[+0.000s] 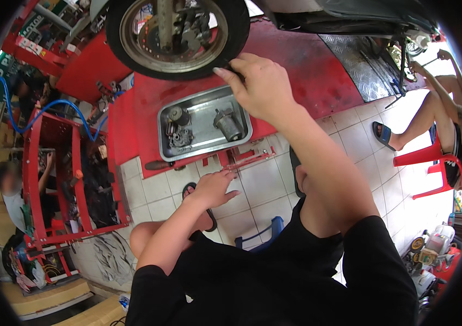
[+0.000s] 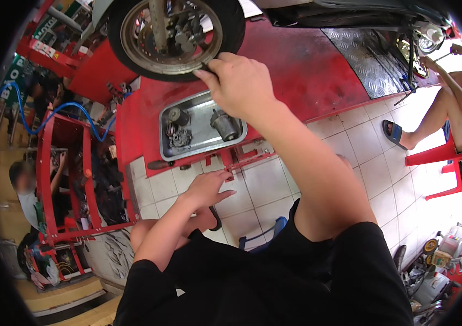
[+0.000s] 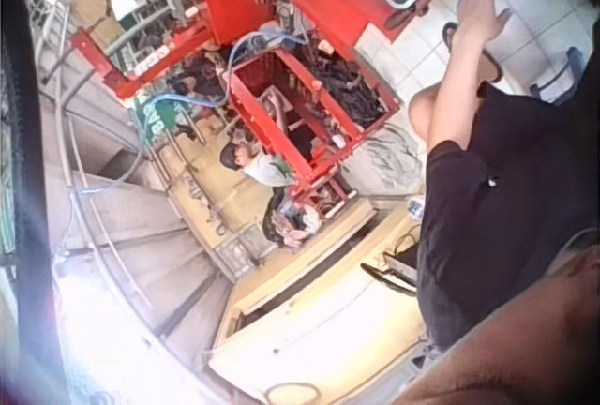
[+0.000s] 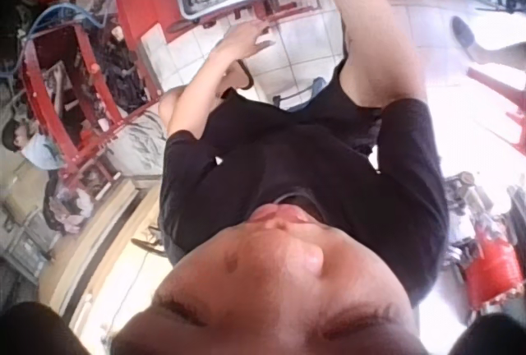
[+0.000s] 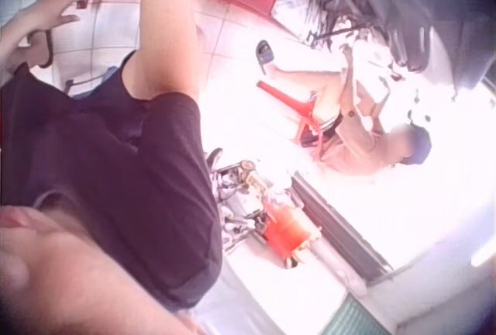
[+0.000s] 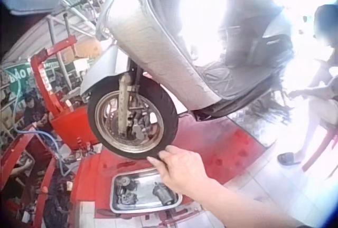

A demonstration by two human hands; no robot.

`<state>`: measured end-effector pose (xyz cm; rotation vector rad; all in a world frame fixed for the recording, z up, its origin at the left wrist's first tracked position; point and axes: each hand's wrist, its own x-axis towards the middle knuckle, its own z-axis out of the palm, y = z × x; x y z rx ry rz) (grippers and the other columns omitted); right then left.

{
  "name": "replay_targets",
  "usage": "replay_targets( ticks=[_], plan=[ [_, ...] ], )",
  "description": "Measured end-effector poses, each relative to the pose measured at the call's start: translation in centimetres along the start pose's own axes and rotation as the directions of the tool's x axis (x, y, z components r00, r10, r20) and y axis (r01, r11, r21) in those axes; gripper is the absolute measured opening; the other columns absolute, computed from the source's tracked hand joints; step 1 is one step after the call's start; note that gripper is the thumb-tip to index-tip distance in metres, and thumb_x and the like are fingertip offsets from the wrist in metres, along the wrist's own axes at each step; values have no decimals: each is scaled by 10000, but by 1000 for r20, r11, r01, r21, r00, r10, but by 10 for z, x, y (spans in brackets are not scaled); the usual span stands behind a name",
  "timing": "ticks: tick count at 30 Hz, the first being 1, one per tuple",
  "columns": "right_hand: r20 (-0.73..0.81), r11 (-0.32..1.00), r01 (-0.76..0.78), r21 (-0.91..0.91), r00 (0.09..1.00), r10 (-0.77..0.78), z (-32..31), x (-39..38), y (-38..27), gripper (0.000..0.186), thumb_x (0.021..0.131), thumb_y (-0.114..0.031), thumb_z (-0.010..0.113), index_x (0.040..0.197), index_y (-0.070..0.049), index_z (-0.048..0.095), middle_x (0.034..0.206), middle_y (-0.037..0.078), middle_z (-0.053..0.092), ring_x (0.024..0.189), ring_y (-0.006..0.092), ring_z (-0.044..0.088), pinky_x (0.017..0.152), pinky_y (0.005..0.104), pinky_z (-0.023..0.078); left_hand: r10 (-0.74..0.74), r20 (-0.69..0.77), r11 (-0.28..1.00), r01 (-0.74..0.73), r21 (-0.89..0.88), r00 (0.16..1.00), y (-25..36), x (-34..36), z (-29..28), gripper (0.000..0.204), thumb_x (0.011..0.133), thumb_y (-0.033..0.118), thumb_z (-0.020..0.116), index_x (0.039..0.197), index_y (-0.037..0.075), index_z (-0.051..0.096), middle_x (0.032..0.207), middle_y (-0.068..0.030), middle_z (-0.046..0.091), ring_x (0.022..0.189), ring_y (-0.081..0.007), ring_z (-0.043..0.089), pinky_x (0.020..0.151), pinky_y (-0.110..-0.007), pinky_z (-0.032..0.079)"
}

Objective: The person sits on a low stool and uses a screwdriver to disassemble a cylindrical mechanical component over a metal tray. They remove internal parts and place them into the tray, which already contains other disassembled pieces.

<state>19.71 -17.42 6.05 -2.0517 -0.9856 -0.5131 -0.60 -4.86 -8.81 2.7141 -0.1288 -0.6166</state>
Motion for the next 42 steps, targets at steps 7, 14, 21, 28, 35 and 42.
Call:
replay_targets(
  ticks=[7, 14, 21, 28, 35, 42],
  plan=[
    [-459, 821, 216, 529, 886, 63, -5, 5, 2, 282, 981, -239, 615, 832, -3, 655, 754, 74, 630, 604, 191, 575, 565, 344, 467, -252, -376, 698, -101, -709, 892, -41, 17, -24, 356, 898, 220, 731, 1147, -19, 645, 1013, -109, 712, 864, -145, 664, 776, -289, 529],
    [529, 254, -719, 646, 663, 530, 24, 1, -12, 493, 988, -405, 560, 796, 37, 662, 762, 195, 668, 766, 294, 657, 738, 408, 482, -606, -431, 679, 154, -717, 669, -63, 89, -38, 688, 837, 390, 753, 1274, -99, 545, 1123, -219, 686, 1019, -297, 665, 905, -365, 498],
    [193, 413, -499, 762, 783, 591, -6, 12, 11, 393, 960, -292, 606, 1119, 67, 585, 991, 164, 661, 938, 217, 617, 849, 347, 468, -739, -358, 649, 458, -608, 571, -43, 145, -35, 745, 714, 417, 829, 1162, -130, 596, 1122, -291, 675, 1079, -368, 665, 921, -411, 510],
    [496, 231, -600, 766, 780, 381, -2, 10, 10, 411, 876, -12, 514, 1276, 72, 560, 1102, 211, 619, 978, 280, 549, 833, 369, 456, -624, -322, 590, 158, -792, 712, -51, 146, -42, 551, 726, 274, 855, 1085, -94, 655, 1064, -189, 704, 946, -268, 709, 764, -384, 540],
    [327, 485, -487, 726, 865, 379, 0, -3, 3, 424, 885, -91, 558, 1284, 52, 580, 1187, 301, 637, 1181, 415, 594, 1005, 456, 458, -254, 132, -348, 37, -937, 958, -52, 104, -61, 411, 915, 167, 622, 1306, 74, 540, 1268, -110, 624, 1225, -306, 564, 1079, -514, 422],
    [429, 536, -595, 599, 804, 413, 0, 4, -2, 314, 856, -80, 512, 1072, 95, 659, 937, 348, 664, 971, 446, 672, 853, 478, 544, -245, 71, -320, -11, -947, 967, -23, 52, -71, 560, 788, 146, 651, 1333, 95, 535, 1306, -120, 611, 1253, -351, 542, 1040, -590, 410]
  ],
)
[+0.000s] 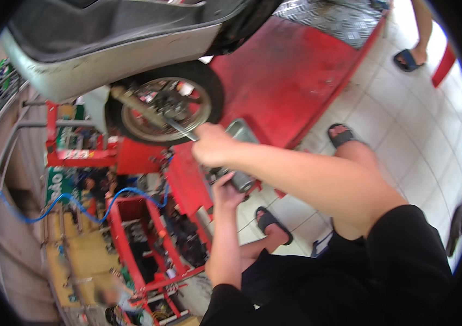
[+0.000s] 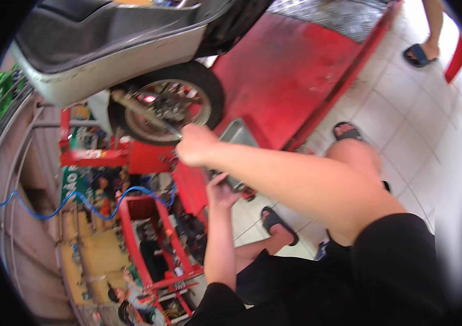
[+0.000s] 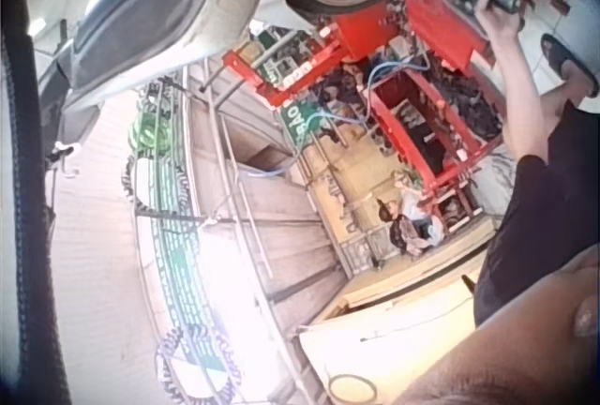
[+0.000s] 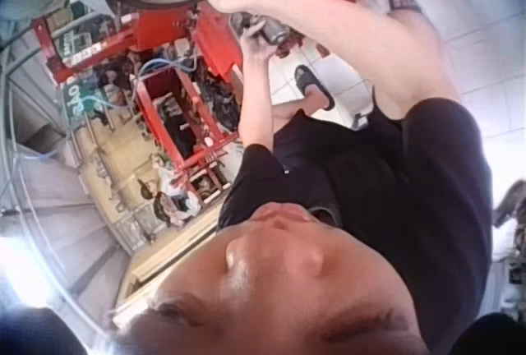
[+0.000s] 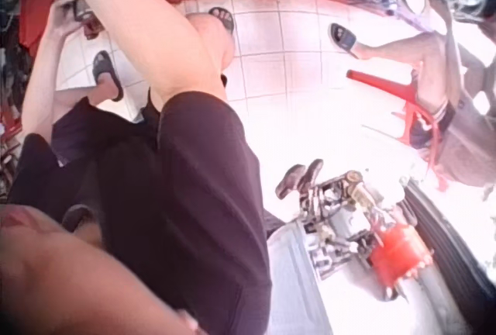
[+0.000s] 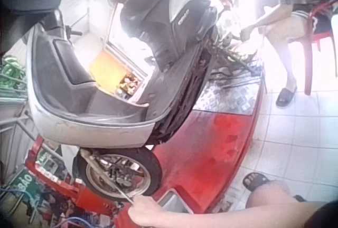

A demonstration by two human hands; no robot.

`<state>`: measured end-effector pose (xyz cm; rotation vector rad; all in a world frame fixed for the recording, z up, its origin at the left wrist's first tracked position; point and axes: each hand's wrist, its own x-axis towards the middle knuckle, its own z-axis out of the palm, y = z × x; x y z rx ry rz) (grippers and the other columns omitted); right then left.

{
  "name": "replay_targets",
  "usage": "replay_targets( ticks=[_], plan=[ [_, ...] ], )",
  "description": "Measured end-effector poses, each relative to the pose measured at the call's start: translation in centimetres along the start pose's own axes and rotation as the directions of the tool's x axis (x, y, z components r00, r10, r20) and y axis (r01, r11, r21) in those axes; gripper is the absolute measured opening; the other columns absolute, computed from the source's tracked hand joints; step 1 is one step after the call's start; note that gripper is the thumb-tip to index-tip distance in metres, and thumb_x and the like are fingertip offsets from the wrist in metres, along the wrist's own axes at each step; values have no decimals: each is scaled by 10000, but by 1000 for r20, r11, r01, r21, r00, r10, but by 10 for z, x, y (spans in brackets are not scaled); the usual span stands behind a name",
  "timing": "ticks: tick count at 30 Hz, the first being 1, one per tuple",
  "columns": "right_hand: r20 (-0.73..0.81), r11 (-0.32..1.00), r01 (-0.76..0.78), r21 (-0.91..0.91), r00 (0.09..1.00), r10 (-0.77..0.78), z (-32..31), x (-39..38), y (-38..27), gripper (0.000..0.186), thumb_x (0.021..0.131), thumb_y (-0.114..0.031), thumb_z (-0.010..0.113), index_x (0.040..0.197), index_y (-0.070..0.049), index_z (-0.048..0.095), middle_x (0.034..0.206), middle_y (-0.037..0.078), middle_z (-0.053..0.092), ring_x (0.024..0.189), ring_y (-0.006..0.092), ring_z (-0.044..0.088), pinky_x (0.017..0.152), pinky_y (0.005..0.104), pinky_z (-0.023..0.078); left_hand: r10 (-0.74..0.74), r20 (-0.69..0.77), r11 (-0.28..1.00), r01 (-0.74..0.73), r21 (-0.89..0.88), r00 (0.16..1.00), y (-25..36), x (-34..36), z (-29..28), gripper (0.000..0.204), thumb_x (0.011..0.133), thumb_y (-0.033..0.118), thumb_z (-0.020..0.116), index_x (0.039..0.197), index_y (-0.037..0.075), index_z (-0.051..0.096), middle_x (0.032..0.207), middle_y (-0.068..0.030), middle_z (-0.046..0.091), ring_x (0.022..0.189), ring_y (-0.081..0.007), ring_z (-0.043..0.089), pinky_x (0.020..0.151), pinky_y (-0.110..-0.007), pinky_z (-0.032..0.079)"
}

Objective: The person sits on a low stool and uses a screwdriver to disassemble a cylindrical mechanical component over a metal tray. They remove internal parts and place them into the tray, which already contains other disassembled pieces.

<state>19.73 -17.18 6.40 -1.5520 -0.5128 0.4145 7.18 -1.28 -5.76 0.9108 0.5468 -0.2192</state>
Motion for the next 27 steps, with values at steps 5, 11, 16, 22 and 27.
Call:
replay_targets(
  ticks=[5, 11, 16, 22, 27],
  plan=[
    [164, 944, -156, 290, 980, 111, 16, -2, 8, 386, 857, -26, 529, 1209, -46, 687, 814, 239, 711, 654, 277, 730, 578, 430, 579, 77, 55, 975, -63, -214, 996, 6, -20, 10, 583, 823, 280, 672, 1338, 66, 505, 1290, -136, 601, 1218, -362, 554, 1021, -528, 435],
    [170, 974, -200, -111, 961, 216, 26, 0, 11, 276, 921, -133, 608, 1131, 25, 695, 883, 173, 711, 746, 232, 680, 675, 378, 522, 102, -150, 903, -155, -401, 983, 24, -30, 10, 562, 953, 463, 548, 1312, 34, 494, 1175, -180, 605, 1042, -359, 590, 932, -505, 468],
    [387, 954, -285, 90, 893, 230, 24, -25, 14, 284, 1012, -176, 533, 1157, 33, 660, 751, 28, 580, 577, 65, 458, 515, 245, 378, 195, -128, 870, -231, -436, 973, 44, -44, 5, 530, 994, 451, 515, 1311, 27, 509, 1185, -189, 606, 1030, -346, 599, 936, -520, 488],
    [480, 956, -210, -203, 830, 284, 26, -43, 8, 319, 1032, -214, 494, 960, 56, 647, 709, 51, 596, 646, 114, 519, 621, 308, 437, 280, -229, 744, -362, -562, 932, 63, -69, -5, 552, 986, 463, 503, 1287, 1, 518, 1193, -232, 601, 999, -346, 587, 913, -521, 477],
    [524, 945, -247, -213, 788, 324, 33, -52, 17, 325, 1045, -203, 474, 972, 61, 650, 733, 47, 584, 679, 119, 514, 659, 294, 442, 271, -288, 706, -394, -589, 918, 70, -74, -16, 493, 958, 423, 509, 1256, 32, 541, 1216, -262, 608, 1024, -364, 586, 920, -515, 464]
  ],
)
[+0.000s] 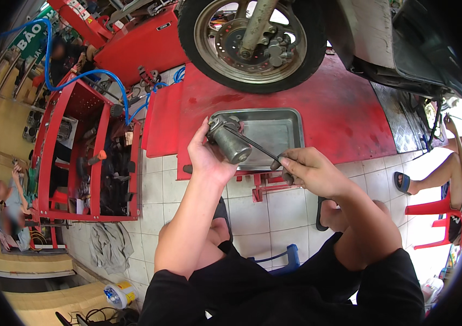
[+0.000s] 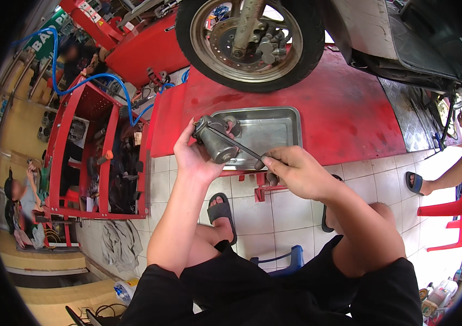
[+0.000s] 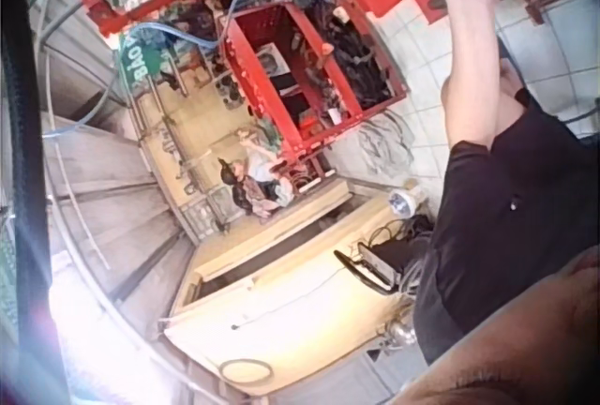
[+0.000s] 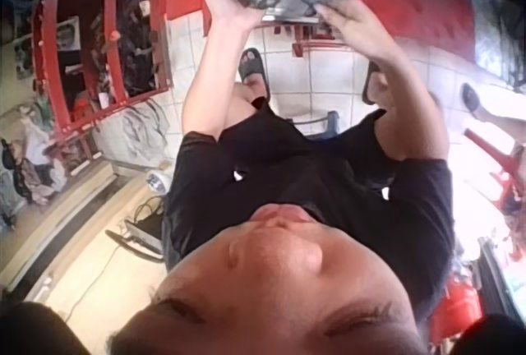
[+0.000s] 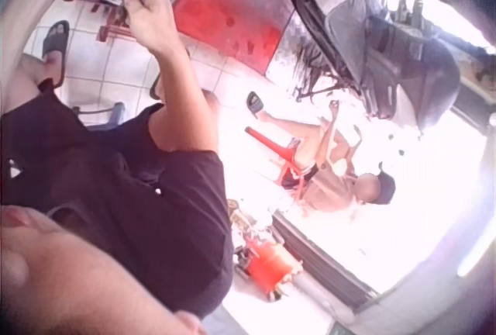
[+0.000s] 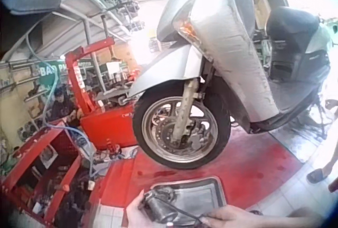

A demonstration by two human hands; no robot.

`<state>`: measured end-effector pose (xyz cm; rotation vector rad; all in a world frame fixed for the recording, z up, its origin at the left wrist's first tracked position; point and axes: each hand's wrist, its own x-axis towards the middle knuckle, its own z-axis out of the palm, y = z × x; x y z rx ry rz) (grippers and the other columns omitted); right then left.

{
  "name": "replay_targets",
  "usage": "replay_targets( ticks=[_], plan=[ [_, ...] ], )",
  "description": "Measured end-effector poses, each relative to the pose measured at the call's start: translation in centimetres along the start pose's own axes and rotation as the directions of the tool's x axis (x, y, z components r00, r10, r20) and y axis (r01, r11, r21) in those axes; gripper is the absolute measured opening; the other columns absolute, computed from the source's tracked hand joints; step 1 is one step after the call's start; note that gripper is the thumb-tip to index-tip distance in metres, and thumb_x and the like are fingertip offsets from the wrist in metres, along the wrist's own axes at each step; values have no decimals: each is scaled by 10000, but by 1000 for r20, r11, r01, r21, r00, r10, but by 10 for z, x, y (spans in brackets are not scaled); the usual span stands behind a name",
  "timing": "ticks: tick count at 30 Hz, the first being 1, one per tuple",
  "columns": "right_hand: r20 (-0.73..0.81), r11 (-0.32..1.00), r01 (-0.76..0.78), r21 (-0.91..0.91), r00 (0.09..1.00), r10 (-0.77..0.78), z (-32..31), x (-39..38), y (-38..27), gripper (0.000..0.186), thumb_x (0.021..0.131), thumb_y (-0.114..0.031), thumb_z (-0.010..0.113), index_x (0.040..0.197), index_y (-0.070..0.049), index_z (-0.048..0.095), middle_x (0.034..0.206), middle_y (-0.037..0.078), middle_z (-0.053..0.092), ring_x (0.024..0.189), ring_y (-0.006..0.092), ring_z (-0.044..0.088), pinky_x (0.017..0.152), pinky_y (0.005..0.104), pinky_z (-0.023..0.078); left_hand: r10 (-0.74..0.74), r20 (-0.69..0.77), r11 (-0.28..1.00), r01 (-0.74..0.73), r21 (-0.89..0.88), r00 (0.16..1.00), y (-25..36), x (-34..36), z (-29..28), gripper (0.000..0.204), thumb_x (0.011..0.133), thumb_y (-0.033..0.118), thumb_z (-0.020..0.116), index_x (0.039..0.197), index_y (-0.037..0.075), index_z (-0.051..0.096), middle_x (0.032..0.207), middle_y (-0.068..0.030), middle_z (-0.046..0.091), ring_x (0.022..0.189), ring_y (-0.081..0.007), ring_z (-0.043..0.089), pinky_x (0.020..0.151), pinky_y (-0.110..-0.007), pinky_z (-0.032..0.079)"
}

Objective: The person sits on a low stool and uses a screwdriver to disassemble a cylindrical mechanical component over a metal tray. They remove internal parts and place them into the tray, which already contains other disassembled pieces.

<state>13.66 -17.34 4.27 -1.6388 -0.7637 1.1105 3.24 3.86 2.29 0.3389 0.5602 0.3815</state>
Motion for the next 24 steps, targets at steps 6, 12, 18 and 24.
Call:
replay_targets(
  ticks=[6, 12, 18, 24],
  plan=[
    [-183, 959, 251, -135, 945, -273, 13, 9, 6, 282, 961, -190, 666, 1024, 83, 687, 750, 14, 595, 705, 109, 528, 667, 270, 453, 5, 4, 998, -5, -59, 1000, 3, -6, -3, 462, 947, 401, 527, 1236, 40, 538, 1218, -264, 605, 1022, -359, 591, 914, -497, 478],
    [-193, 947, 243, 207, 960, -204, -3, -3, -10, 306, 896, -181, 754, 1019, 95, 704, 721, 18, 615, 624, 72, 520, 577, 235, 429, -14, -1, 999, 14, -47, 1000, 2, -9, -4, 499, 932, 401, 556, 1258, 26, 511, 1195, -248, 598, 986, -349, 601, 879, -492, 496],
    [-116, 829, 293, 475, 955, -271, -20, -9, -10, 382, 939, -140, 555, 1193, 141, 594, 874, 230, 703, 739, 218, 648, 670, 307, 503, -28, -30, 998, 26, -52, 999, 0, -5, -7, 540, 922, 391, 579, 1288, 6, 487, 1175, -237, 591, 955, -339, 603, 870, -489, 498],
    [33, 435, 302, 848, 790, -613, -27, -8, -1, 616, 934, -311, 467, 1433, 50, 437, 1356, 255, 571, 1214, 399, 559, 885, 517, 511, -72, 4, 995, 73, -62, 997, -5, -1, -6, 583, 930, 394, 572, 1345, -1, 463, 1205, -258, 578, 960, -335, 600, 887, -483, 495]
  ],
)
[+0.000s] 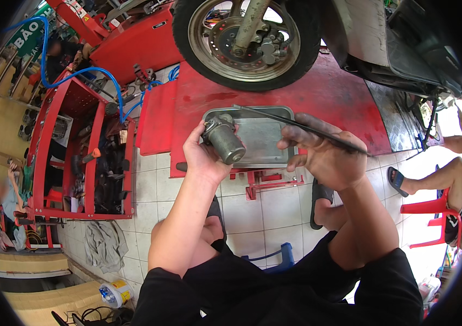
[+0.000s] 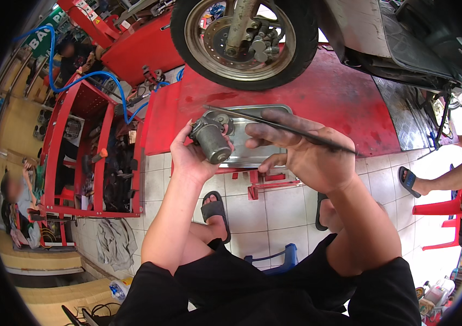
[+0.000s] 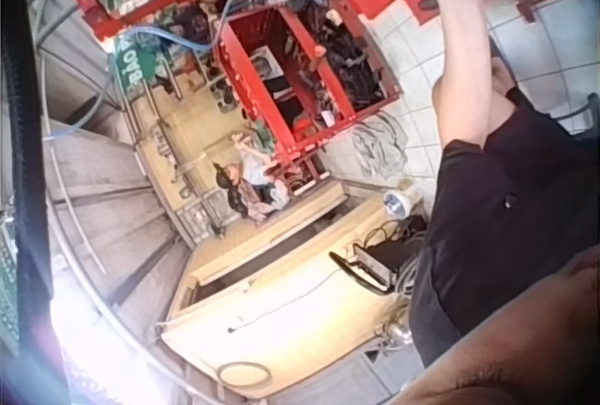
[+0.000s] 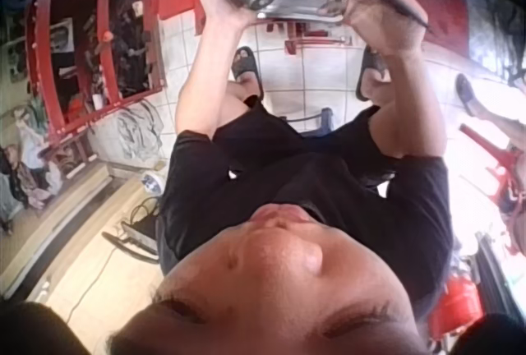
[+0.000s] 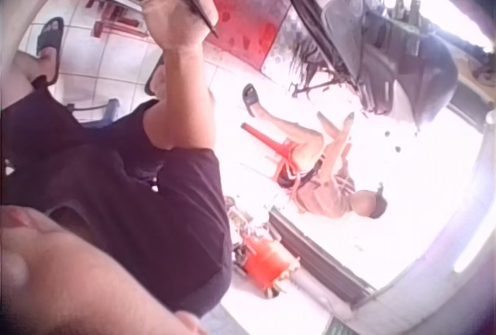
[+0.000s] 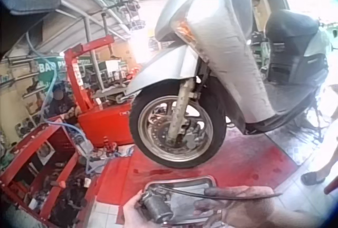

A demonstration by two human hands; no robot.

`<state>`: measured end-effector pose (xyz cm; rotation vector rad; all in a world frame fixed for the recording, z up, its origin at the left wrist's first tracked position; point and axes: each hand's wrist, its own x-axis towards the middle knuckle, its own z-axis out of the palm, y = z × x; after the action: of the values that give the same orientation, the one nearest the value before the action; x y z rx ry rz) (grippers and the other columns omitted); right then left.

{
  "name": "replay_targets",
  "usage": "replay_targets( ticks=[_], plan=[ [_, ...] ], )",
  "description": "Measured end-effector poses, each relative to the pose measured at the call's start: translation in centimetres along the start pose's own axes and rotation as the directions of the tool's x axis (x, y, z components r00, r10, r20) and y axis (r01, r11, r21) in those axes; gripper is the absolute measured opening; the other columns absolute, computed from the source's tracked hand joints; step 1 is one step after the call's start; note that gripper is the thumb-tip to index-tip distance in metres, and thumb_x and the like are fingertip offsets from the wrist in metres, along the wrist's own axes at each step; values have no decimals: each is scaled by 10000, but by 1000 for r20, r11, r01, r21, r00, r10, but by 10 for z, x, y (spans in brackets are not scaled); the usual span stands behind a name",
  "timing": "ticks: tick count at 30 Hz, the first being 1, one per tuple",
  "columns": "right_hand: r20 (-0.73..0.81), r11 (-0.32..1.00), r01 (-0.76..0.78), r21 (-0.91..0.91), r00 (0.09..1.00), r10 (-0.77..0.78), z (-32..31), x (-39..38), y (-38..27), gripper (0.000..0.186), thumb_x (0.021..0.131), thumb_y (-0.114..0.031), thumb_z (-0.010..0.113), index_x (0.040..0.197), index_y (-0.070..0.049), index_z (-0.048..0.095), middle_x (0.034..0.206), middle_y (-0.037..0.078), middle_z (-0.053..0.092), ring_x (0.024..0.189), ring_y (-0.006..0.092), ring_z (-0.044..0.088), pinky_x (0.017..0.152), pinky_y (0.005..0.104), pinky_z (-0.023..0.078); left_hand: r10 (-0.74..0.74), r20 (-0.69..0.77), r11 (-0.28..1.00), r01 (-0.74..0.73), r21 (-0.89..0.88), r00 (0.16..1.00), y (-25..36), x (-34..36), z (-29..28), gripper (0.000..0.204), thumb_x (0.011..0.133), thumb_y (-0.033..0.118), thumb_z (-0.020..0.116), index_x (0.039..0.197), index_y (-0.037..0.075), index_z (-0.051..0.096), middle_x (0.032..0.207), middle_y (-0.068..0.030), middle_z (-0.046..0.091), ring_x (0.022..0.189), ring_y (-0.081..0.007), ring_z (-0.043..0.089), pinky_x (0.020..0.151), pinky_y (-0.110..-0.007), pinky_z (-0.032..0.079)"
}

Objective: The person sits on a low stool and uses a screwdriver to disassemble a cylindrical mechanical component over a metal tray. They remove internal parts and place them into the tray, which already contains other disassembled pieces.

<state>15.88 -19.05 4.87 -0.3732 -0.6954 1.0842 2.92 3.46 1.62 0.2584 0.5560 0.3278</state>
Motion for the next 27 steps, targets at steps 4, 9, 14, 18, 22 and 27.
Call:
replay_targets(
  ticks=[4, 9, 14, 18, 22, 27],
  plan=[
    [29, 994, -56, 99, 998, 53, 7, -1, 4, 707, 957, -445, 512, 1453, 50, 410, 1479, 282, 432, 1283, 412, 507, 910, 514, 515, -23, -23, 1000, 23, 11, 999, -6, 1, 4, 491, 950, 378, 527, 1294, 28, 501, 1155, -240, 605, 986, -332, 607, 869, -484, 508],
    [-449, 889, -271, -369, 889, 85, 26, -4, 15, 374, 992, -45, 539, 1341, 60, 453, 1112, 172, 672, 631, 134, 609, 475, 211, 441, -56, -31, 998, 56, 16, 998, -12, 3, 6, 434, 953, 369, 521, 1246, 48, 526, 1128, -222, 620, 1003, -330, 608, 864, -488, 510],
    [-492, 797, -520, -307, 804, 335, 29, -1, 29, 256, 1040, -158, 507, 1149, 71, 541, 902, 112, 609, 474, 78, 405, 416, 214, 279, -10, -29, 999, 11, 50, 1000, -15, 8, 3, 509, 943, 408, 534, 1292, 37, 537, 1191, -252, 601, 985, -320, 596, 884, -479, 491],
    [-562, 777, -622, -99, 679, 472, 26, -3, 38, 270, 1057, -181, 477, 1136, 63, 563, 831, 81, 560, 509, 46, 326, 431, 232, 221, -7, -9, 997, 8, 80, 1000, -16, 7, 2, 386, 948, 367, 534, 1199, 76, 565, 1128, -179, 637, 1080, -322, 612, 897, -507, 497],
    [-571, 798, -602, -25, 664, 483, 20, -4, 44, 265, 1055, -185, 477, 1117, 57, 566, 826, 69, 548, 525, 43, 330, 439, 217, 229, 0, -7, 988, 1, 157, 1000, -17, 3, 2, 443, 949, 403, 515, 1230, 66, 575, 1145, -201, 641, 991, -324, 613, 875, -499, 495],
    [-562, 800, -599, 31, 651, 510, 17, -3, 49, 257, 1054, -182, 477, 1078, 57, 571, 822, 70, 545, 527, 39, 325, 448, 208, 243, 0, 9, 979, -1, 206, 1000, -20, 1, 2, 472, 952, 414, 499, 1235, 46, 582, 1138, -204, 647, 930, -331, 616, 850, -501, 500]
  ],
)
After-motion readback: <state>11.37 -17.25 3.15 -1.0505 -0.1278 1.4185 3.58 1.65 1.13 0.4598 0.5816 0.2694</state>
